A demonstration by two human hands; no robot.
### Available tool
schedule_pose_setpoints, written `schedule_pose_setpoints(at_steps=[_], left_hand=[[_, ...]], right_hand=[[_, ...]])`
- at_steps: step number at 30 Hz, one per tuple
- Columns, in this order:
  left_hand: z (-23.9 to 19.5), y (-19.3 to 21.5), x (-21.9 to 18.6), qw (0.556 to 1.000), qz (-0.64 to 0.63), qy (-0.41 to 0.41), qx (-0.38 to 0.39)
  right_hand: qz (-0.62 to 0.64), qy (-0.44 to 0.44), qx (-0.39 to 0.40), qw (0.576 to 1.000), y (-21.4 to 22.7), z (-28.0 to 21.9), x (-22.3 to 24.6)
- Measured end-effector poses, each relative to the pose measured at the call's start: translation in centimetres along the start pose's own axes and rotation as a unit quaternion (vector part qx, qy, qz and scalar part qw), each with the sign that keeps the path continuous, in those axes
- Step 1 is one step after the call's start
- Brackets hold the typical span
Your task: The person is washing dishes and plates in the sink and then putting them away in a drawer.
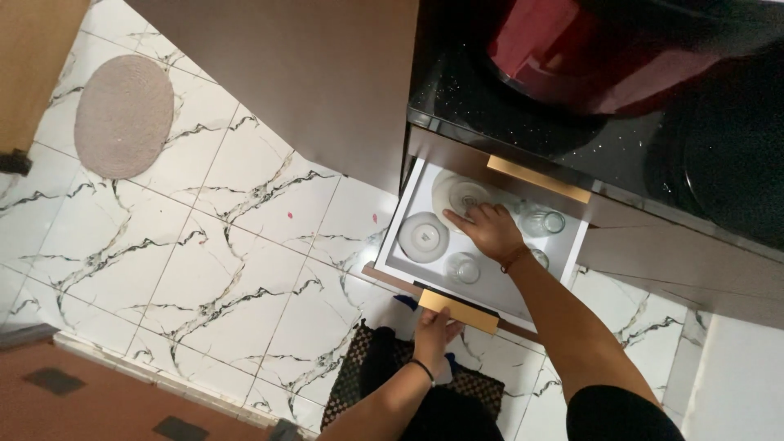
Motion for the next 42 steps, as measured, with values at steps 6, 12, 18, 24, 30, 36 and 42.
schedule_pose_setpoints(at_steps=[6, 12, 18, 24, 30, 36, 42], left_hand=[[0.3, 1.0, 1.1, 0.999, -0.008, -0.023, 0.035], [0.6, 1.3, 1.4, 1.000, -0.013, 0.025, 0.010], [0.9, 1.7, 1.7, 0.997, 0.031, 0.068, -0.027], [0.2, 1.4, 0.7, 0.997, 0.048, 0.059, -0.029], [1.6, 3.0, 2.6, 0.999, 0.030, 0.042, -0.008], [-0.2, 0.5, -0.6, 0.996, 0.039, 0.076, -0.021], [0.2, 0.5, -0.7, 0.995, 0.070, 0.073, -0.015]], right_hand=[[-0.033, -0.041, 0.092, 0.994, -4.1, 0.4, -0.7], [-0.012, -0.068, 0.137, 0.988, -6.5, 1.0, -1.3], [-0.026, -0.071, 0.191, 0.979, -7.2, 0.8, -1.4], [-0.048, -0.074, 0.184, 0.979, -7.1, 1.8, -1.5], [-0.002, -0.062, 0.193, 0.979, -7.8, 1.7, -1.6], [-0.046, -0.038, 0.187, 0.981, -7.1, 2.4, -1.4], [-0.044, -0.050, 0.224, 0.972, -7.0, 2.6, -1.0]])
Point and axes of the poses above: each hand's wrist, its own z-axis towards the middle knuckle, its own y-axis out of the back of the hand, x = y × z, the point moved 4 cm from there along z, towards the middle knuckle, and after that the axes turned 5 degrees about -y, right-handed, at the moved point
